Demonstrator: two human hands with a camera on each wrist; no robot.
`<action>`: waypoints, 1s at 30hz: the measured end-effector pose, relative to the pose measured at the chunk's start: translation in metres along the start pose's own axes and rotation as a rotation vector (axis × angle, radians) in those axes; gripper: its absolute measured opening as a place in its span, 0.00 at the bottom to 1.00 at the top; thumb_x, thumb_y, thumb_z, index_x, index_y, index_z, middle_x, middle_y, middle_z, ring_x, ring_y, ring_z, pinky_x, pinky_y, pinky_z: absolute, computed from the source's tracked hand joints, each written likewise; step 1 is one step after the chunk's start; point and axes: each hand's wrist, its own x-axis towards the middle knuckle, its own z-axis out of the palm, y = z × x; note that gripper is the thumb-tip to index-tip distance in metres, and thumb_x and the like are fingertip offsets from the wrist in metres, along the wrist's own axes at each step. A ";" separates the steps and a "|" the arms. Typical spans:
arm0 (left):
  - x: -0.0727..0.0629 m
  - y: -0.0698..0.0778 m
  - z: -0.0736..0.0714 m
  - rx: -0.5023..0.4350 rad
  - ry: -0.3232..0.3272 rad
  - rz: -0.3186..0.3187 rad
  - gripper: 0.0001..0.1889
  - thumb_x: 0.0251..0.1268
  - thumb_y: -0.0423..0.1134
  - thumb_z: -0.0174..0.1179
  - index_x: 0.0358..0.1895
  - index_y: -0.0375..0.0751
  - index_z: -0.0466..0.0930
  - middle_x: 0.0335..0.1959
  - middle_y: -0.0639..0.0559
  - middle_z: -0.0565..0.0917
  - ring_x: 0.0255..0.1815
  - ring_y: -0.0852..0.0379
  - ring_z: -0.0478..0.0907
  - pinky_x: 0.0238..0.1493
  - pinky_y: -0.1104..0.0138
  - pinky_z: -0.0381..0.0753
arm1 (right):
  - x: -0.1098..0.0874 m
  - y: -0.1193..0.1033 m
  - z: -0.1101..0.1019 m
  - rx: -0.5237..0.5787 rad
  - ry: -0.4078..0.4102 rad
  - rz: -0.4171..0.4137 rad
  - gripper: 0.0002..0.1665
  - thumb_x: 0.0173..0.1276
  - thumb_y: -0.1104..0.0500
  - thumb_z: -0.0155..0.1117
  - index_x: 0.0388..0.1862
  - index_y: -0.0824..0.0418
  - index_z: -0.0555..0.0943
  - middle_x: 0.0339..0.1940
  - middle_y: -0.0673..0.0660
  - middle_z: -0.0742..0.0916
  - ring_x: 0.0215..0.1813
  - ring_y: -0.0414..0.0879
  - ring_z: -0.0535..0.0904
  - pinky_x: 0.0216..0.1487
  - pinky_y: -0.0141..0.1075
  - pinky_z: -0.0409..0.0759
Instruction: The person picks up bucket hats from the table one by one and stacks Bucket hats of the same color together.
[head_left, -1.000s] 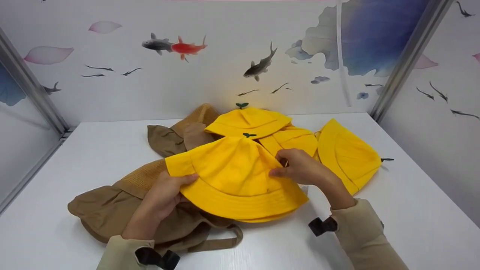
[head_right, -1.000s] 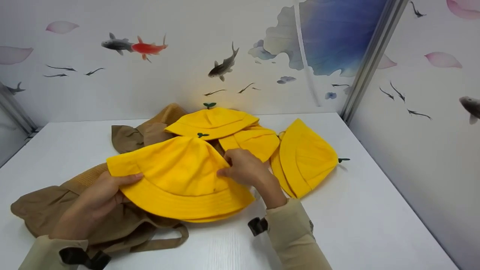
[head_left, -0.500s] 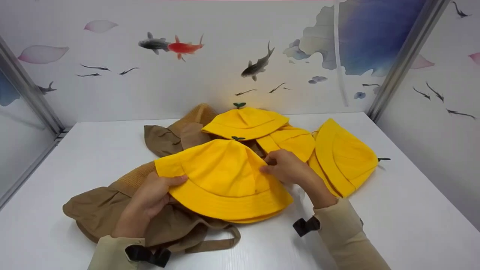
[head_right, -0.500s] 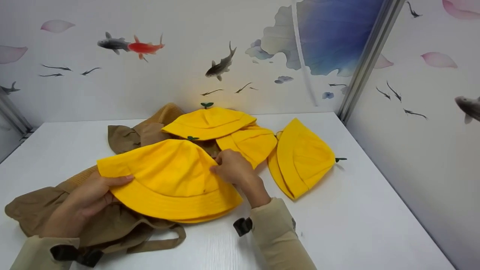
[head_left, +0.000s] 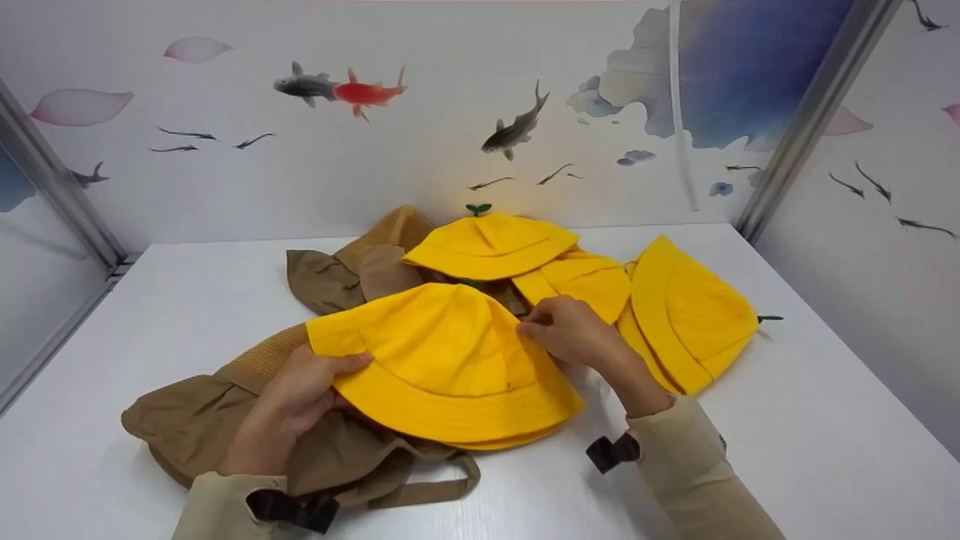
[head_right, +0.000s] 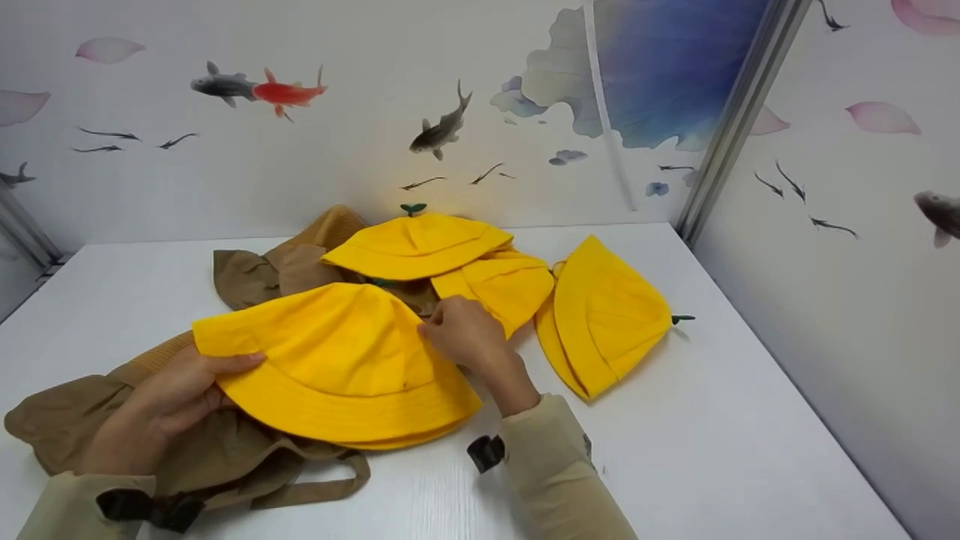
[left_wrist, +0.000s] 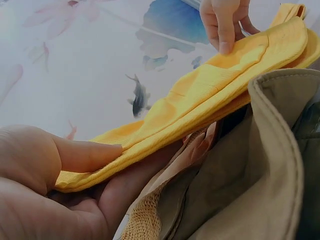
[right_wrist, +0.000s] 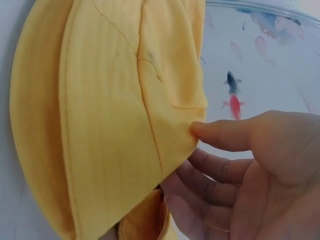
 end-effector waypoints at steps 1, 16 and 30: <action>0.000 0.000 -0.001 -0.001 0.001 -0.001 0.25 0.70 0.32 0.61 0.65 0.30 0.62 0.51 0.44 0.78 0.47 0.54 0.85 0.52 0.58 0.86 | 0.000 0.000 -0.002 0.008 0.006 0.004 0.17 0.75 0.49 0.61 0.51 0.60 0.84 0.42 0.57 0.86 0.39 0.48 0.78 0.40 0.34 0.76; 0.000 0.000 -0.007 0.006 0.003 -0.014 0.26 0.70 0.31 0.58 0.66 0.29 0.60 0.49 0.45 0.78 0.46 0.55 0.84 0.49 0.60 0.87 | 0.001 0.011 -0.015 0.055 0.020 0.018 0.16 0.76 0.49 0.59 0.45 0.60 0.84 0.31 0.54 0.83 0.32 0.45 0.75 0.31 0.32 0.73; 0.003 -0.004 -0.015 0.010 0.017 -0.041 0.27 0.69 0.31 0.59 0.66 0.29 0.59 0.48 0.45 0.79 0.44 0.55 0.84 0.48 0.62 0.87 | 0.005 0.020 -0.031 0.144 0.069 0.039 0.18 0.78 0.51 0.57 0.52 0.64 0.81 0.44 0.61 0.88 0.42 0.50 0.85 0.43 0.37 0.85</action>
